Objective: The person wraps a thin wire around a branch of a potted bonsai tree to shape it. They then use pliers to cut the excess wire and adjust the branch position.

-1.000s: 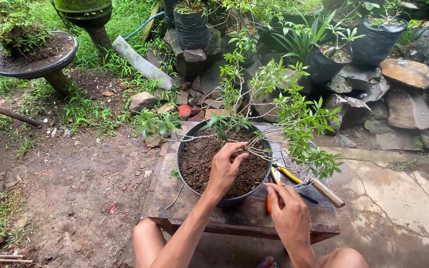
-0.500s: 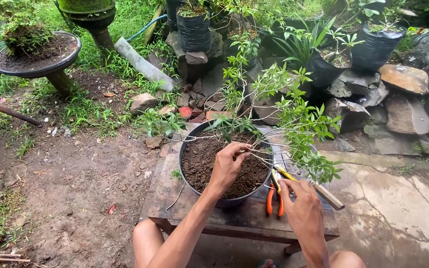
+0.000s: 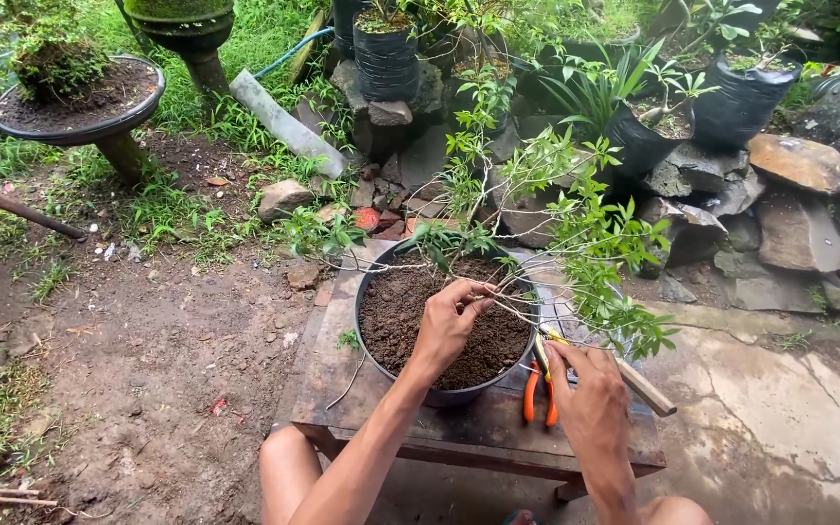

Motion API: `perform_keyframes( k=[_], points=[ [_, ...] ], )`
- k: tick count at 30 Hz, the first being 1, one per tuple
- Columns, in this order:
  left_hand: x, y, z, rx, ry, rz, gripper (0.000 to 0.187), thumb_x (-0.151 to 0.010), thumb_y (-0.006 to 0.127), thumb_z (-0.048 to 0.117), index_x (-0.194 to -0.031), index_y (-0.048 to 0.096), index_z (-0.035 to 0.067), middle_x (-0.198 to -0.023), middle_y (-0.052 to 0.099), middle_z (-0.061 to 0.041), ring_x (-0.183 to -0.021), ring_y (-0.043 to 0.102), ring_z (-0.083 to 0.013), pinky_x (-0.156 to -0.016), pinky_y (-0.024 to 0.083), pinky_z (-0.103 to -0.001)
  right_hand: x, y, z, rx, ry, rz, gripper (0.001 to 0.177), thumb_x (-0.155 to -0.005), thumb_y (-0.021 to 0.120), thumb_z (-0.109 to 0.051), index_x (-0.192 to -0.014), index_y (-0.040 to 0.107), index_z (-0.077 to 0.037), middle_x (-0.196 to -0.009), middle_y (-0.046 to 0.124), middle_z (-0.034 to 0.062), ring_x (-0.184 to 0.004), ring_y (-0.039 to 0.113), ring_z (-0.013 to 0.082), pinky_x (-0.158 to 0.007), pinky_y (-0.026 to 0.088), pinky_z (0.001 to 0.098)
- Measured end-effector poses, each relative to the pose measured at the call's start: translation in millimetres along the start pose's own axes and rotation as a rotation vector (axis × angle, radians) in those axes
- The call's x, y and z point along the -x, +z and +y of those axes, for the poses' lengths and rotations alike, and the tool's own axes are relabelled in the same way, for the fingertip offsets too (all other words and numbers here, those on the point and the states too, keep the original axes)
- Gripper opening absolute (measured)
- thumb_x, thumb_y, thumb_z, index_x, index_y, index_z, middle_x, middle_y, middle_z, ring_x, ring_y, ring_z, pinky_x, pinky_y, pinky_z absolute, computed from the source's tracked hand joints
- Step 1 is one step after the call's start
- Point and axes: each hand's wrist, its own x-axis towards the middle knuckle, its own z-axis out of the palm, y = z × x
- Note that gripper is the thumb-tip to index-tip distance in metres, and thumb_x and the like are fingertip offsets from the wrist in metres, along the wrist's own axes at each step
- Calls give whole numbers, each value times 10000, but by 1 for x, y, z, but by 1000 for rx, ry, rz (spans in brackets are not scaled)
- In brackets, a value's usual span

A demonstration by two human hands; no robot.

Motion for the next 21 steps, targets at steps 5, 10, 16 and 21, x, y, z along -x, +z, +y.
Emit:
perform_keyframes(
  k=[5, 10, 16, 21],
  points=[
    [2, -2, 6, 1, -14, 4, 194, -958, 677, 216, -1145, 729, 218, -1211, 741, -33, -891, 661, -130, -740, 600, -341, 0, -2, -14, -26, 19, 3, 340, -950, 669, -345, -1239, 750, -187, -1115, 752, 169, -1040, 676, 303, -886, 565, 441],
    [1, -2, 7, -7, -15, 7, 228, -947, 674, 323, -1139, 740, 217, -1170, 736, -24, -861, 640, -133, -696, 554, -316, -2, -6, -17, -3, 37, -30, 327, -963, 657, -294, -1232, 731, -125, -1140, 739, 139, -1033, 671, 250, -894, 568, 408],
    [3, -5, 13, 58, 20, -24, 243, -960, 682, 232, -1197, 725, 263, -1256, 728, -31, -1024, 680, -141, -838, 586, -338, 23, -38, -37, 176, 243, -141, 318, -966, 622, -395, -1224, 743, -253, -1233, 712, 135, -1110, 688, 273, -941, 591, 432],
    [2, -6, 20, 91, 43, -58, 526, -948, 623, 455, -1432, 578, 255, -1263, 698, -55, -1252, 632, -216, -1066, 512, -496, 39, -61, -56, 182, 139, -41, 303, -948, 638, -394, -1190, 767, -266, -954, 726, 55, -989, 677, 257, -871, 553, 448]
  ],
)
